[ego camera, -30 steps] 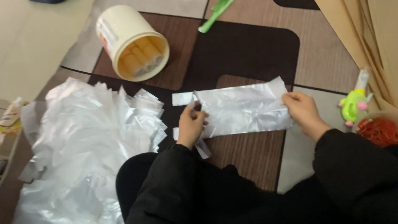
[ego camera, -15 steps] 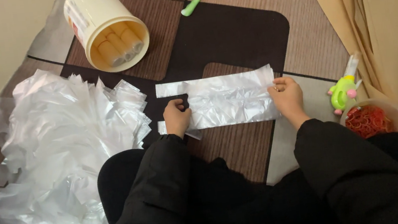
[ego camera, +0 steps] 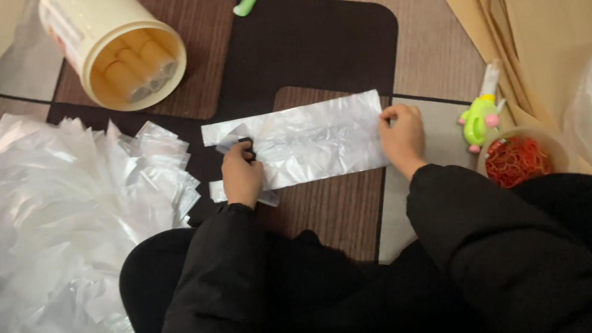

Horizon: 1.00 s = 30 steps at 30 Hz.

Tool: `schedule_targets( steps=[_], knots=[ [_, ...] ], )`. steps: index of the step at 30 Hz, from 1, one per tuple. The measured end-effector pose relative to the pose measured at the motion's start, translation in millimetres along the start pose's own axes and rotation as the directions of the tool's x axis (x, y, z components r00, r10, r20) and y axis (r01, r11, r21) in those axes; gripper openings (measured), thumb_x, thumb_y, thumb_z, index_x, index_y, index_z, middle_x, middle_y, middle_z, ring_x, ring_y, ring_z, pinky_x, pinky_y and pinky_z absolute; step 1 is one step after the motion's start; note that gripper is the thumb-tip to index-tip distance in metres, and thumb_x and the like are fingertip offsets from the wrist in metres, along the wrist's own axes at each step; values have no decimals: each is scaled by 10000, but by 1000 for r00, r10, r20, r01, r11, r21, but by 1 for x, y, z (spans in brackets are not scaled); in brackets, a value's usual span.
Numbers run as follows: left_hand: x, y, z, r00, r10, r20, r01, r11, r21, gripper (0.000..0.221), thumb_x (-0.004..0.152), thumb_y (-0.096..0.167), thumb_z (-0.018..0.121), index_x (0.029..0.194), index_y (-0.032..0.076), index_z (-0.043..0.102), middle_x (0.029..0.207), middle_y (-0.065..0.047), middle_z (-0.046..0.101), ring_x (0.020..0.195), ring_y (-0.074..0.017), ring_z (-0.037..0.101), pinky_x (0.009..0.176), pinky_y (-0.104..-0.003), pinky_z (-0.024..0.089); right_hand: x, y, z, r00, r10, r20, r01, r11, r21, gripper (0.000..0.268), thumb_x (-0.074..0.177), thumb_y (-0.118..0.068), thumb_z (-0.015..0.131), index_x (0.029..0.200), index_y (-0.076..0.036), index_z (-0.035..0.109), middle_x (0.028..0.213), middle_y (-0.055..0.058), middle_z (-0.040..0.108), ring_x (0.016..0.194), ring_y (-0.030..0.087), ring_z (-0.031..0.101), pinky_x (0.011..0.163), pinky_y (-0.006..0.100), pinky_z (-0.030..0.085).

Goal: Folding and organizing small plastic bags for food packaging

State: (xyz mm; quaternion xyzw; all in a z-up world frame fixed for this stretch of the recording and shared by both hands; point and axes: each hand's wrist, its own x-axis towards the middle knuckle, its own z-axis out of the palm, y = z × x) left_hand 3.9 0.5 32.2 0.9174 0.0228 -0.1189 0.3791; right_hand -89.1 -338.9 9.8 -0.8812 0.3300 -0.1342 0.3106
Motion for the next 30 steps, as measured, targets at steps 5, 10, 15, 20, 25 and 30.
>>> schedule_targets(
  steps=[5,10,15,20,25,30],
  knots=[
    [-2,6,-1,999,44,5,-44,998,-37,500,879,102,678,1367,-4,669,1065,-174,681,1127,-392,698,990,-497,585,-15,-20,-13,997,-30,69,29,999,18,155,890,-94,732,1026,-166,732,1044,38,561,1077,288,679,991,390,532],
    [3,0,4,999,37,8,-37,999,-27,486,918,180,704,1362,-17,687,1069,-167,702,1083,-359,718,947,-455,601,-26,-46,-29,991,44,126,-47,999,25,206,922,-53,658,1116,-108,698,1047,77,582,1076,336,682,976,444,538],
    [8,-9,15,998,56,2,-56,998,-33,479,917,195,737,1339,-29,706,1047,-181,727,973,-317,755,867,-422,624,-22,-37,-23,993,40,114,-45,998,35,226,934,-63,633,1150,-92,695,1011,76,595,1045,331,689,956,451,547],
    [8,-16,18,998,59,-13,-59,998,-21,444,911,186,753,1301,-25,733,1004,-172,739,903,-304,772,788,-403,641,-16,-31,-17,995,31,99,-34,999,26,252,936,-87,636,1176,-43,702,986,104,633,1029,361,703,933,480,567],
    [2,-5,11,998,60,5,-60,997,-56,449,919,153,745,1323,-39,719,1016,-182,739,909,-311,770,794,-399,636,-12,-24,-11,992,59,112,-63,997,35,254,943,-103,650,1181,-49,721,961,75,654,987,315,712,894,451,573],
    [13,-18,19,998,69,-1,-69,996,-50,481,890,137,771,1337,-28,711,1013,-176,737,899,-305,768,792,-402,636,-10,-19,-7,993,61,98,-64,997,36,262,931,-107,668,1184,-66,720,969,53,639,990,303,704,887,441,571]
  ],
)
